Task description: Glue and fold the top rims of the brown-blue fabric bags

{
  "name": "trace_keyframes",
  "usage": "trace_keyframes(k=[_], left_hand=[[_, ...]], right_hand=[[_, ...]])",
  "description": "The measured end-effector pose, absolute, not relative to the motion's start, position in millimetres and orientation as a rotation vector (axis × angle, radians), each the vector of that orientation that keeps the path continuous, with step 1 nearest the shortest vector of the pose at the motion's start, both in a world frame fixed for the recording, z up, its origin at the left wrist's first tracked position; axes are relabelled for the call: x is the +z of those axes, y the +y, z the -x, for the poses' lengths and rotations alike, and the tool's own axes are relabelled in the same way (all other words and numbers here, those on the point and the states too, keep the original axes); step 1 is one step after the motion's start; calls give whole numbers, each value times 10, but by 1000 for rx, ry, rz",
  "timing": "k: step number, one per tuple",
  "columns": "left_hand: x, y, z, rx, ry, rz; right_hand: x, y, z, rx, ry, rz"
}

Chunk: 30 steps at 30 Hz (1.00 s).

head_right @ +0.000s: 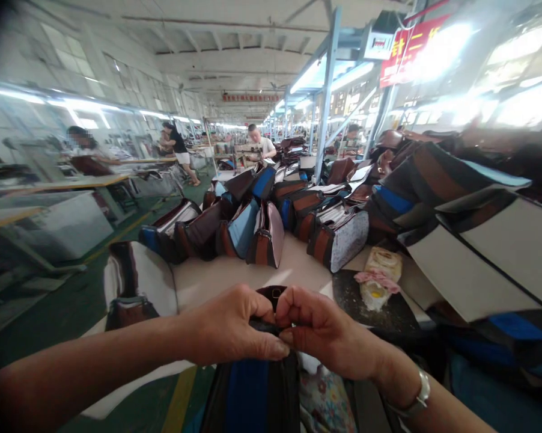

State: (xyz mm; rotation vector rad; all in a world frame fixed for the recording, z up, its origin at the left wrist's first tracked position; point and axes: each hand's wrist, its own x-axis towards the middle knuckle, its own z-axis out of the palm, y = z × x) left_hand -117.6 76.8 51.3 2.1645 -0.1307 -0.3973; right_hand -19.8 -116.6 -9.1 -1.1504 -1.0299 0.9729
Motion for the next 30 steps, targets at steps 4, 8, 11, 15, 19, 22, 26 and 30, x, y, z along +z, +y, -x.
trace_keyframes(k=[4, 8, 11, 15, 19, 22, 26, 30], left_hand=[[440, 738, 1163, -415, -55, -2133], [386, 743, 1152, -442, 11, -2116], [360, 750, 1147, -426, 12, -2101], [326, 758, 1146, -374, -39, -2071], [281, 763, 1155, -331, -20, -2039], [257, 776, 1171, -323, -8, -2034], [246, 818, 1193, -316, 22, -2031], [254, 863, 1204, -277, 15, -2069]], right_hand=[[-124, -1208, 167, 963, -1049, 1188], [-161, -1217, 138, 964, -1006, 1224], [-122, -1209, 152, 934, -1016, 1274], [-42, -1170, 176, 778, -1140, 1415], [-96, -1112, 131, 874, -1109, 1401], [-152, -1078, 108, 891, -1091, 1427], [-145, -1065, 175, 675, -1233, 1586], [-182, -1054, 285, 193, -1508, 1819]])
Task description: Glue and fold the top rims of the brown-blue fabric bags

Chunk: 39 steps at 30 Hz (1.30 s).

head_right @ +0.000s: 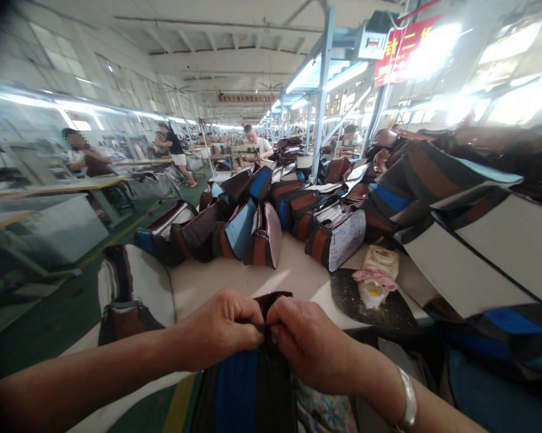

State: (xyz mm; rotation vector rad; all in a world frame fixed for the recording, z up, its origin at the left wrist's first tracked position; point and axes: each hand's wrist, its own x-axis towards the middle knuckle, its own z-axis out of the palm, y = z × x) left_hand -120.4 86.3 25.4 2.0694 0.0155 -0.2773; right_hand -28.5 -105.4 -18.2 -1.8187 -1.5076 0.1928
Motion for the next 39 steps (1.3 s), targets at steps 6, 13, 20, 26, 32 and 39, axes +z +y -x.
trace_keyframes(k=[6, 13, 20, 26, 32, 39], left_hand=[[286, 895, 1246, -308, -36, -2108], [332, 908, 1282, -494, 25, -1890], [266, 938, 1280, -553, 114, -1823], [367, 917, 1327, -486, -41, -2002], [475, 838, 1353, -416, -209, -2127], [601, 1025, 1349, -514, -198, -2160]], right_hand=[[-321, -1051, 388, -348, -1835, 1801], [-321, -1125, 411, -931, -1984, 1668], [-426, -1132, 475, -997, -1935, 1640], [-503, -1136, 530, -2, -1182, 1547], [-84, -1035, 335, 530, -1417, 1487], [-233, -1081, 401, 593, -1275, 1473]])
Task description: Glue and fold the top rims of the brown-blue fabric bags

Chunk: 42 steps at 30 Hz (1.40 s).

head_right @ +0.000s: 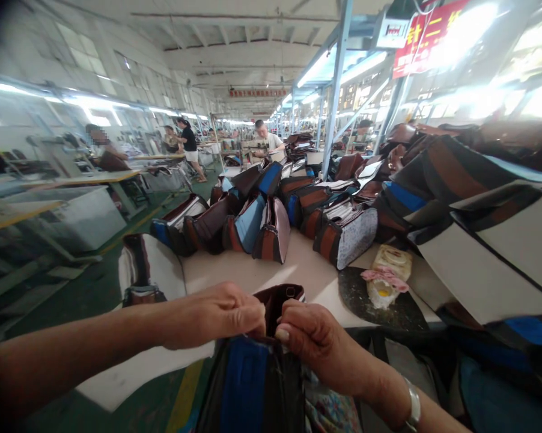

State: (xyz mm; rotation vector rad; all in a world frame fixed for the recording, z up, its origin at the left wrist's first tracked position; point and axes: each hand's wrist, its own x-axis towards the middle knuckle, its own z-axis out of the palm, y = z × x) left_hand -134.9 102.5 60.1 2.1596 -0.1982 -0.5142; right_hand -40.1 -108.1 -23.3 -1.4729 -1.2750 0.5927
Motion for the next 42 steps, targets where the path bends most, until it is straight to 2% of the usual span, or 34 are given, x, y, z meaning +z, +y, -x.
trace_keyframes(k=[7, 12, 18, 25, 33, 36, 39, 40, 42], left_hand=[[517, 1155, 1170, -624, -101, -2122], [493, 1141, 1133, -717, -129, -2027], [418, 1220, 1103, -759, -230, -1916], [372, 1106, 1189, -418, -566, -2098], [297, 1224, 1056, -570, -353, -1846], [307, 1244, 1040, -669, -428, -1907], [289, 1166, 1006, -562, -460, -2050], [283, 1106, 974, -503, -449, -2101], [285, 921, 871, -373, -440, -2193]], right_hand=[[-136, -1094, 400, 922, -986, 1412], [-99, -1006, 311, 1035, -1034, 1502], [-70, -960, 243, 1026, -1103, 1560], [106, -975, 299, 963, -1297, 1619], [-145, -1083, 244, 997, -1079, 1451], [-111, -1257, 258, 780, -1076, 1562], [-13, -1537, 277, 411, -982, 1805], [14, -1636, 282, 415, -933, 1863], [35, -1819, 292, 638, -877, 1887]])
